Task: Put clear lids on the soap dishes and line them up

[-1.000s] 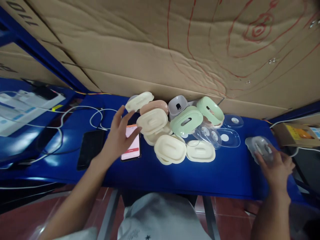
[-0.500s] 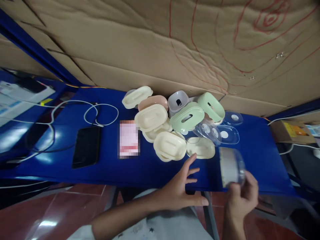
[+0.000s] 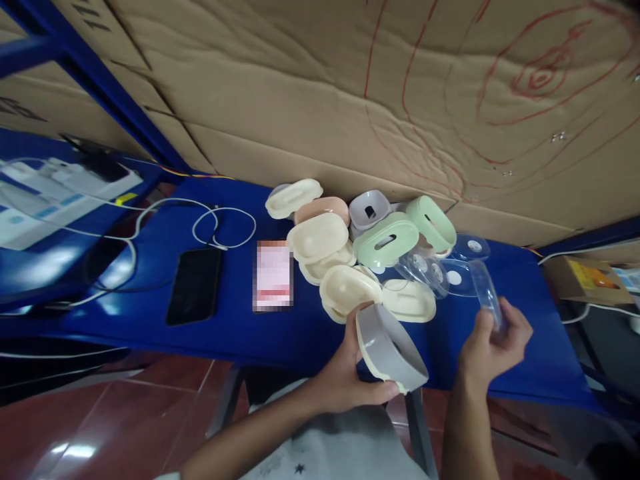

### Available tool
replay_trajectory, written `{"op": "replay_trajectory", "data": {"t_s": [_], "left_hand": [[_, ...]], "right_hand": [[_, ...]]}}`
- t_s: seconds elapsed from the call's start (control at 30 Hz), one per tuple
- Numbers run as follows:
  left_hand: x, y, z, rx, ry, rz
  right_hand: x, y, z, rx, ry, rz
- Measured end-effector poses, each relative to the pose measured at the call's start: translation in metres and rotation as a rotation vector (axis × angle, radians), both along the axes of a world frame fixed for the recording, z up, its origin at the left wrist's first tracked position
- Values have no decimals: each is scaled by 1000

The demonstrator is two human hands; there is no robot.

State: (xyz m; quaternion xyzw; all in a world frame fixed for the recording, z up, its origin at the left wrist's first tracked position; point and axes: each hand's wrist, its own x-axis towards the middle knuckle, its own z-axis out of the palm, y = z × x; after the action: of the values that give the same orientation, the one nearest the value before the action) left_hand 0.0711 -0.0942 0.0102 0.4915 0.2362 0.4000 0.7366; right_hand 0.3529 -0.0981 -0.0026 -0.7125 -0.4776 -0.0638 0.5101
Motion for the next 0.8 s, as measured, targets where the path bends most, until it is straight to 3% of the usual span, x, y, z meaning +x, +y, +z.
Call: {"op": "replay_trajectory", "data": {"t_s": [0.1, 0.17, 0.27, 0.33, 0.43, 0.5, 0.53, 0.6, 0.73, 0.8], "left_hand": [[-4, 7, 4, 47, 16, 14], [-4, 9, 5, 56, 15, 19], [-1, 9, 1, 21, 13, 50], [2, 7, -3, -43, -18, 74], [5, 6, -3, -100, -76, 92], [3, 9, 0, -55, -73, 79], [0, 11, 2, -5, -56, 68], [-6, 15, 6, 122, -4, 62], [-16, 19, 10, 284, 141, 175], [-18, 19, 9, 302, 216, 266]], "right_hand": [[19, 24, 2, -79, -90, -82], [19, 31, 6, -189, -127, 12], [1, 22, 16, -146, -159, 150], [-21, 9, 24, -137, -128, 388], [-54, -10, 34, -321, -54, 875], [-67, -17, 36, -371, 19, 1031], [-69, -20, 36, -337, 57, 1025], [-62, -20, 33, -201, 91, 852], [-11, 5, 26, -34, -81, 166], [22, 30, 24, -107, -200, -9]]}}
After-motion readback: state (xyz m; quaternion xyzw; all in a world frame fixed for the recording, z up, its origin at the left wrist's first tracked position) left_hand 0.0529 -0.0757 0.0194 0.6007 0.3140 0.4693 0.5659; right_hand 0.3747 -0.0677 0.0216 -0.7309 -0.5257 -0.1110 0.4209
